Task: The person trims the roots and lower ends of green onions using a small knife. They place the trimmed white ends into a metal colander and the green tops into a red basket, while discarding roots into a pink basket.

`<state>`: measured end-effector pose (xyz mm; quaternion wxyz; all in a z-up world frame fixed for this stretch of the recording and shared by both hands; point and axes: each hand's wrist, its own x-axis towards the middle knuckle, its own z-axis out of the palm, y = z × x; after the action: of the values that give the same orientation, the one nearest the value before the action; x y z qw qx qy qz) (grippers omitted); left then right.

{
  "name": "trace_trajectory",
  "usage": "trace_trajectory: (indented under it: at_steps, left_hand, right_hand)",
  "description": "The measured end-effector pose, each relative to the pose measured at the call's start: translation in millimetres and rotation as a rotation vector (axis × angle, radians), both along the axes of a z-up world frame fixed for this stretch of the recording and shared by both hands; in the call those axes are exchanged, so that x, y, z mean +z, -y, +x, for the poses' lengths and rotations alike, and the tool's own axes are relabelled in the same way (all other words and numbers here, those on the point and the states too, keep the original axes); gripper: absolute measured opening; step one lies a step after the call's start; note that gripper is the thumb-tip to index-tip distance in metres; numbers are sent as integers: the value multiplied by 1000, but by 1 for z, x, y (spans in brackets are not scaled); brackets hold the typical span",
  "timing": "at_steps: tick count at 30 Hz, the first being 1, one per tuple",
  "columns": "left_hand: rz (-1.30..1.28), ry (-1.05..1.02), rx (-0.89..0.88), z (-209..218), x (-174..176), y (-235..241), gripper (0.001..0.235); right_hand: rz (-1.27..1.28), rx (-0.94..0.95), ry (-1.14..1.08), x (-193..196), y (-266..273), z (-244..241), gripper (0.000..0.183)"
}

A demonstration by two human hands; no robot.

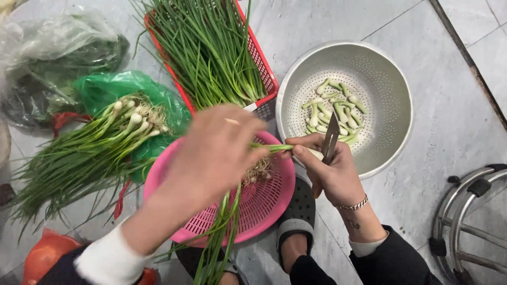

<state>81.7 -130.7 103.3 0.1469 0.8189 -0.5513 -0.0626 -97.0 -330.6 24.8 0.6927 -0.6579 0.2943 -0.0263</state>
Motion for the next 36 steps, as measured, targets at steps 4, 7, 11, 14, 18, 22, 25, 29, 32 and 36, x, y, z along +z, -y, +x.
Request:
trace_trajectory:
  at_steps: [4,7,11,14,18,22,25,29,32,36]
  left_hand:
    - [68,-431,-186,-2,-49,26,55]
    - [154,-722,-154,5,-47,45,67]
    - [134,-811,-122,15,-50,64,59]
    - [127,-850,-134,17,-60,76,58]
    - [254,-925,-93,10,-43,89,56]
    - [322,-944,-121,7,-51,97,63]
    - [360,-966,-136,4,-58,103,65]
    - [373,-980,-143,3,-65,107,64]
    - [378,-977,-160,3,-73,110,63]
    - [387,-950,-191,0,-78,114,62]
  right_hand:
    - [137,-65,119,-21,10,-12,30]
    - [276,-122,212,-31,9,-23,63]
    - [353,-177,236,-42,-7,-40,94]
    - [368,-189,309,-50,-20,-50,86]
    - [302,-152,360,-58,-18,-60,72]
    - [316,-125,298,-64,-13,-63,65]
    - [351,-141,291,-72,-8,-65,60]
    - [371,-164,309,-77,-5,-65,60]
    - [403,-178,322,-82,-3,-68,57]
    - [456,-209,355,-92,2,-70,53]
